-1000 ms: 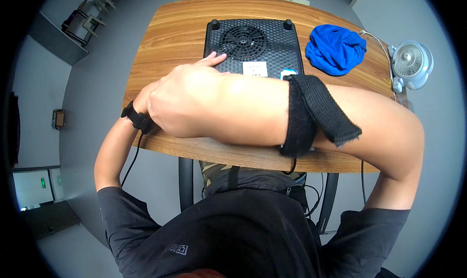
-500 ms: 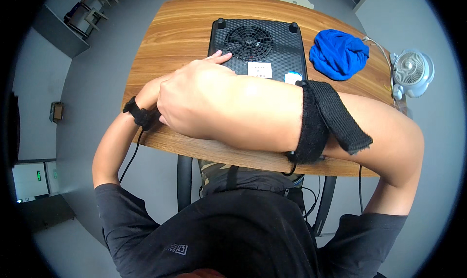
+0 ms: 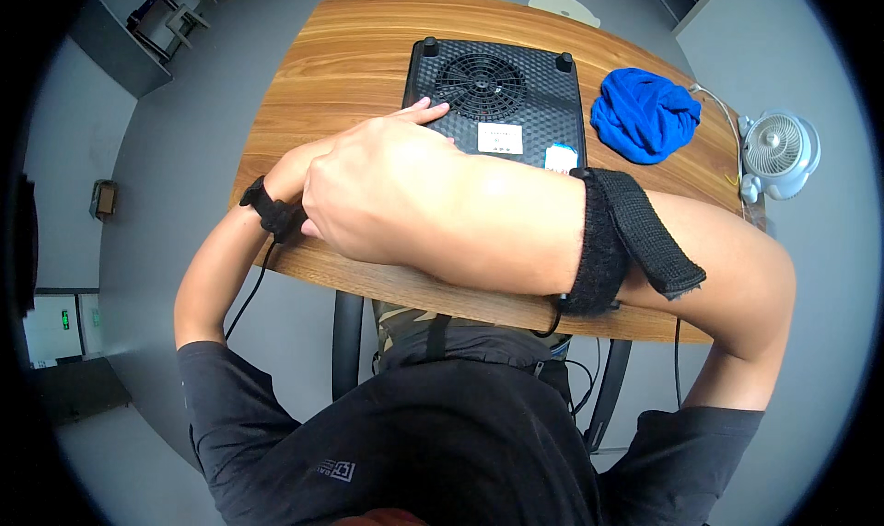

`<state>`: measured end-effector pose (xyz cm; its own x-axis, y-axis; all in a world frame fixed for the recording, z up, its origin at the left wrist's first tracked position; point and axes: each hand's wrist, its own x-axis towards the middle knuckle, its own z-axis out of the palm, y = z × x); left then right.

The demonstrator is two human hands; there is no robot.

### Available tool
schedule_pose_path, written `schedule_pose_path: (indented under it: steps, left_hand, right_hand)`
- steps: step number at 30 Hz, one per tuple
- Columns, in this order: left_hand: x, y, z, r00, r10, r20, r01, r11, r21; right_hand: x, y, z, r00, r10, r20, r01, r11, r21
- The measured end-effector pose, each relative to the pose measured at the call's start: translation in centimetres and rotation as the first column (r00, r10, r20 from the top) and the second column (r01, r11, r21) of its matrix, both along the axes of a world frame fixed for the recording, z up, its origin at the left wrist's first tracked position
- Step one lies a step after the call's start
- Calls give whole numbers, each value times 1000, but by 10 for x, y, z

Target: The person uses a screwdriver to remove screws from the top and bottom of a disassembled electronic device, flips it over, and wipes the bottom surface with a blue cloth.

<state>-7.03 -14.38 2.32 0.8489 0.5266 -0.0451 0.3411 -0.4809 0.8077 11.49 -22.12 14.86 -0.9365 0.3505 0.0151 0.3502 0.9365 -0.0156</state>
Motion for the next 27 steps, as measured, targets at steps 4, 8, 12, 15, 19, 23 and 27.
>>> schedule_pose_path:
  steps: [4, 8, 12, 15, 19, 23, 27]
  left_hand:
    - [-1, -5, -1, 992, 22, 121, -13, 997, -82]
    - [-3, -17, 25, 991, -3, 133, 20, 992, -125]
    - [2, -9, 13, 998, 53, 40, -48, 992, -114]
    - [5, 1, -2, 1000, 18, -16, -18, 1000, 12]
    - [-4, 8, -24, 990, -23, 138, 25, 1000, -17]
    - [-6, -21, 25, 978, 25, 208, 10, 986, -169]
    - [5, -14, 26, 1000, 10, 25, -9, 1000, -17]
  right_hand:
    - [1, -1, -4, 996, 5, -84, 9, 986, 165]
    - [8, 3, -9, 994, 65, -89, -52, 989, 141]
    - [1, 2, 0, 1000, 25, -12, -26, 990, -139]
    - [3, 0, -10, 999, 27, -44, -22, 994, 105]
    - [-1, -3, -1, 1000, -21, 6, 20, 998, 56]
    - [9, 2, 0, 992, 89, -93, -88, 996, 16]
    - [6, 3, -1, 998, 54, -38, -57, 994, -89]
